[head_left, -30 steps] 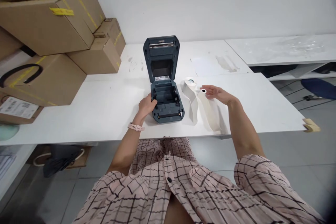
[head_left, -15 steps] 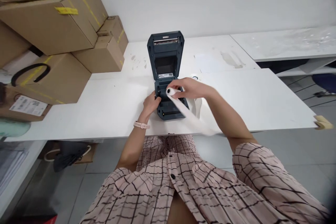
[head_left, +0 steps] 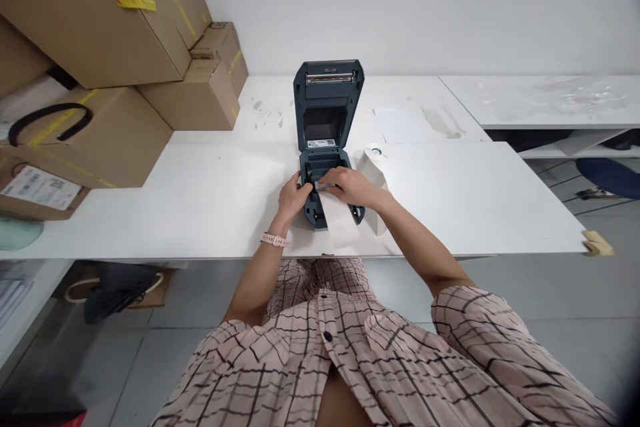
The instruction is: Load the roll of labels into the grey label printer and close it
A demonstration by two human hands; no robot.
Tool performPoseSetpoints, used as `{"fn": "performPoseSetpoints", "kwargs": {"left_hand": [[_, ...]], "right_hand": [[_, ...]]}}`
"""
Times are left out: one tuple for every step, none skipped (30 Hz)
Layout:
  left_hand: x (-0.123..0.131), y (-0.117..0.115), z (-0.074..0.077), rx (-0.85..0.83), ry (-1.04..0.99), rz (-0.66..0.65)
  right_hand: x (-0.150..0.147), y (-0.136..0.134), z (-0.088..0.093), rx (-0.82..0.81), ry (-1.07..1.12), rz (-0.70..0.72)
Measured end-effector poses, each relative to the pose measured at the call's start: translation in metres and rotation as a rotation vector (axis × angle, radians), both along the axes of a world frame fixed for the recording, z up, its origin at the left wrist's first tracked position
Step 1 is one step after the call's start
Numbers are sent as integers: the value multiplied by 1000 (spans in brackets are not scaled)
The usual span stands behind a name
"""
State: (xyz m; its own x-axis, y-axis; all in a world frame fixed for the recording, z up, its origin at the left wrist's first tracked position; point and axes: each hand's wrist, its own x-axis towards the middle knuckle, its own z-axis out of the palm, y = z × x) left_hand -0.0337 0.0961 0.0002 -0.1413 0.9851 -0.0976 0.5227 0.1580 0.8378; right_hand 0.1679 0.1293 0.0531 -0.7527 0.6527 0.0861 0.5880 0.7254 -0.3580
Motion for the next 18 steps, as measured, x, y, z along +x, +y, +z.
{"fn": "performPoseSetpoints", "kwargs": {"left_hand": [[0, -1, 0, -2, -6, 1], [1, -1, -1, -1, -11, 0], [1, -2, -1, 3, -15, 0], [2, -2, -2, 10, -18, 8], [3, -2, -3, 21, -24, 21], [3, -1, -4, 35, -35, 38], [4, -1, -5, 50, -55, 51], [4, 0, -7, 62, -88, 56], [5, 1, -9, 72, -134, 51], [5, 1, -11, 77, -192, 37], [5, 2, -12, 78, -251, 20], [5, 2, -13, 75, -309, 8], [5, 2, -14, 73, -360, 2], [5, 2, -15, 73, -401, -2], [6, 2, -15, 74, -433, -5], [6, 1, -15, 74, -455, -8], [6, 1, -16, 73, -471, -11], [6, 1, -16, 68, -480, -14]], "right_hand": [[4, -12, -2, 11, 27, -10], [8, -24, -4, 20, 49, -22], [11, -36, -7, 32, 74, -39], [14, -47, -10, 47, 102, -60], [16, -58, -14, 65, 132, -84], [18, -67, -18, 84, 159, -105], [19, -75, -22, 100, 182, -122], [19, -81, -26, 113, 198, -131], [20, -86, -29, 123, 208, -134], [20, -89, -31, 132, 213, -136], [20, -91, -33, 142, 216, -137], [21, -92, -34, 152, 215, -136], [22, -93, -35, 164, 211, -135], [22, -93, -35, 174, 205, -132], [23, -93, -35, 182, 199, -130], [24, -93, -34, 188, 195, -129], [24, -92, -34, 192, 192, -130], [25, -92, -34, 193, 191, -131]]}}
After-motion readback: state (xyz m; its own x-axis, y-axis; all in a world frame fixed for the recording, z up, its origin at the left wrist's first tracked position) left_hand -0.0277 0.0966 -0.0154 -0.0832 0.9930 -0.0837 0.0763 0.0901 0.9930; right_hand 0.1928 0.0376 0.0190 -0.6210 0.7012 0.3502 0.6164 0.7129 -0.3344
